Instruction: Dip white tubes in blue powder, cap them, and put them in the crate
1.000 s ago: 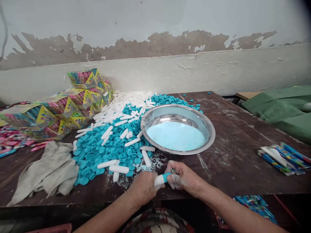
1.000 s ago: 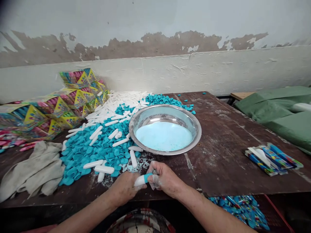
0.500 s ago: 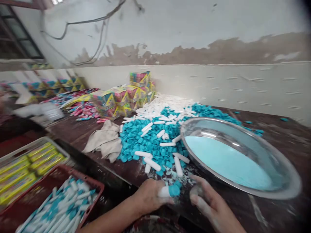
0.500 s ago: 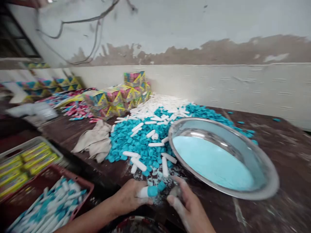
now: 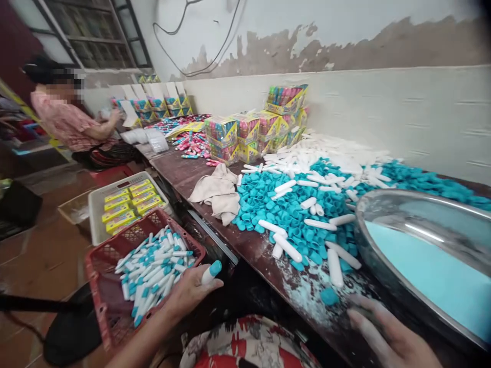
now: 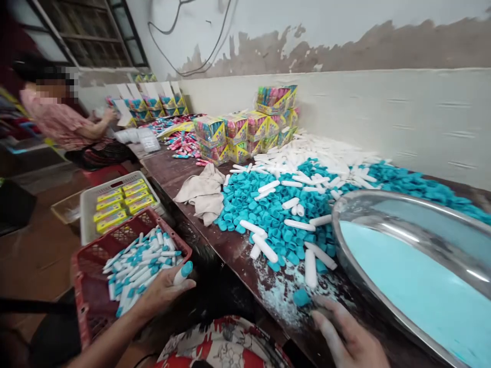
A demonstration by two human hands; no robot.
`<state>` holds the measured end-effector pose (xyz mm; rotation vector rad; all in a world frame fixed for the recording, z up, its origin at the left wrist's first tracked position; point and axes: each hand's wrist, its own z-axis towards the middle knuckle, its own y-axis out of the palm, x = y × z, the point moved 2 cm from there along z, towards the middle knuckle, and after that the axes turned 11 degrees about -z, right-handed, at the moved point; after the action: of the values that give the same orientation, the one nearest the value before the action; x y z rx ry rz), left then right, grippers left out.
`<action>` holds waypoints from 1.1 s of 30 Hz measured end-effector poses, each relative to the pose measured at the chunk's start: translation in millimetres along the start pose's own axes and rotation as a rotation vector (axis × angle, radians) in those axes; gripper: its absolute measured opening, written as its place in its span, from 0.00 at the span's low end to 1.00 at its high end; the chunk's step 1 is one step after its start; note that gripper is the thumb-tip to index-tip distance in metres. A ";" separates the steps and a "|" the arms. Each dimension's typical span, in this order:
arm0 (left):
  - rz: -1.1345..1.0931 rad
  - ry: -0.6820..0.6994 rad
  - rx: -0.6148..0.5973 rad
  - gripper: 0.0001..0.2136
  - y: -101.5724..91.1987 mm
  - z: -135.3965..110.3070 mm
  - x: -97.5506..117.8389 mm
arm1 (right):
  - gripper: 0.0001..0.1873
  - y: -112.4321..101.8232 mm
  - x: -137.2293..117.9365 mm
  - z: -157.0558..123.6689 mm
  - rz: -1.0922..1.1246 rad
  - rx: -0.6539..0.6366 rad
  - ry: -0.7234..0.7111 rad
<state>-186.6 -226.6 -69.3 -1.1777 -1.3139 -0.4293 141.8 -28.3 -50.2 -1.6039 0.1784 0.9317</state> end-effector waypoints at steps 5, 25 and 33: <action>-0.079 0.111 -0.178 0.13 45.5 23.4 34.1 | 0.15 13.4 -35.3 35.7 -0.177 -0.001 -0.266; -0.440 0.016 -0.573 0.16 114.3 63.5 87.0 | 0.16 43.4 -75.7 18.5 -0.682 0.258 -0.962; -0.657 -0.121 -0.621 0.21 134.3 57.2 80.0 | 0.07 25.8 -51.2 -9.2 -0.165 0.298 -0.373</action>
<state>-84.3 -95.4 -63.8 -1.2521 -1.7311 -1.3324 96.9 -62.6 -37.0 -1.1321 -0.0722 1.0058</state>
